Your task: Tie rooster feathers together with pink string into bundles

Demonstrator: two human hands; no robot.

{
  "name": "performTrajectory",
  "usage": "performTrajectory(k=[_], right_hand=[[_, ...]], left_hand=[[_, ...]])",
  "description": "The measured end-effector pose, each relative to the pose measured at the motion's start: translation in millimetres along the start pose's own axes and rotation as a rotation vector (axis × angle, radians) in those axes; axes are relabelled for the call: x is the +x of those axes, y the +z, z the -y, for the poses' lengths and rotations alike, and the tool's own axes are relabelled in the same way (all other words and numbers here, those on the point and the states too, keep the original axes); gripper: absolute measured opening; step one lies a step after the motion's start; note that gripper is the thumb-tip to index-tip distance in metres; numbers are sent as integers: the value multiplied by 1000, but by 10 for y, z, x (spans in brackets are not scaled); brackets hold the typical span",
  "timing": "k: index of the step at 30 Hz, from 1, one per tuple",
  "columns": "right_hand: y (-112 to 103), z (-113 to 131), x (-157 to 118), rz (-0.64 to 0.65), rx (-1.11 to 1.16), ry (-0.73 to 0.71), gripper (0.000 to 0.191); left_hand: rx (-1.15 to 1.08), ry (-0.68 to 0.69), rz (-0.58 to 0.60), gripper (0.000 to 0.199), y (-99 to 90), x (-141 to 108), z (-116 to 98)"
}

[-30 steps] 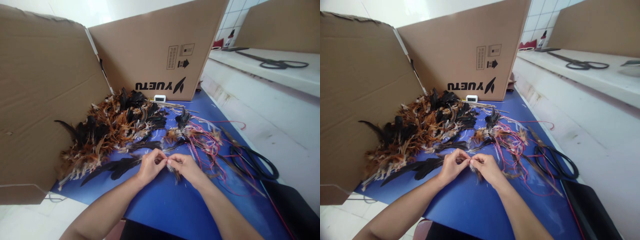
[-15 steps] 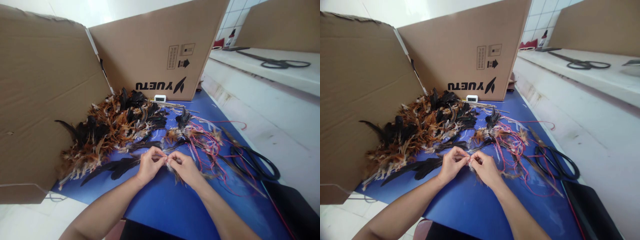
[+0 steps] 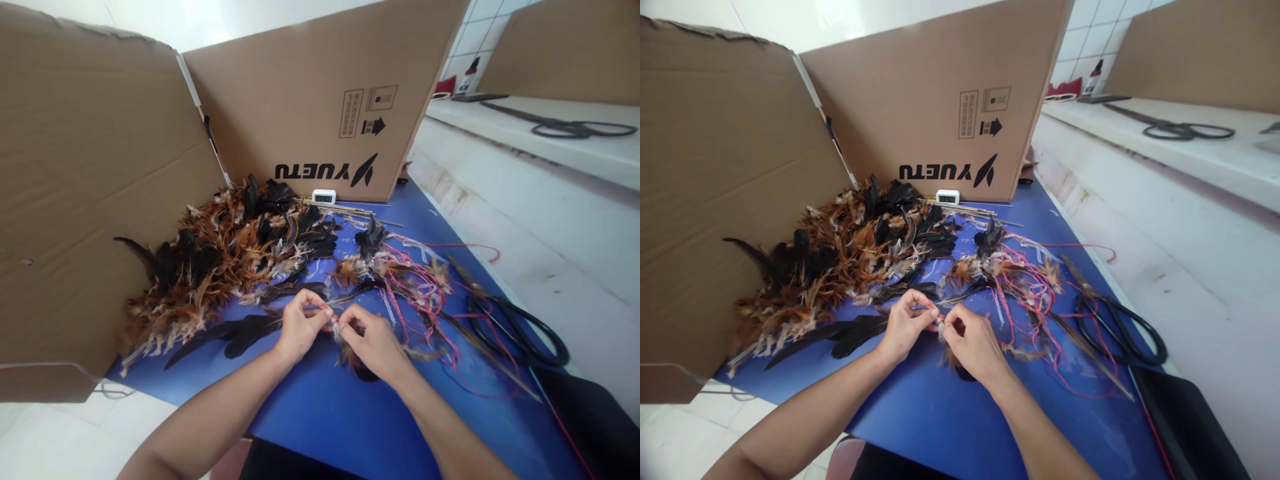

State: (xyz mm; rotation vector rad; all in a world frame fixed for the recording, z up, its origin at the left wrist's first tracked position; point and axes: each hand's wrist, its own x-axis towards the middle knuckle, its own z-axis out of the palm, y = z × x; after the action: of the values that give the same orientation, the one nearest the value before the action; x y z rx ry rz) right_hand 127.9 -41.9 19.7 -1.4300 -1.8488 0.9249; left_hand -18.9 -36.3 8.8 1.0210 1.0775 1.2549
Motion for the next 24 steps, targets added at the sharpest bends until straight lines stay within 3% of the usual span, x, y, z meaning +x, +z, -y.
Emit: performTrajectory(k=[15, 24], right_hand=[[27, -33, 4, 58, 56, 71, 8], [94, -104, 27, 142, 363, 122, 18]], left_hand=[[-153, -19, -68, 31, -2, 26, 20], [-98, 49, -125, 28, -7, 50, 23]])
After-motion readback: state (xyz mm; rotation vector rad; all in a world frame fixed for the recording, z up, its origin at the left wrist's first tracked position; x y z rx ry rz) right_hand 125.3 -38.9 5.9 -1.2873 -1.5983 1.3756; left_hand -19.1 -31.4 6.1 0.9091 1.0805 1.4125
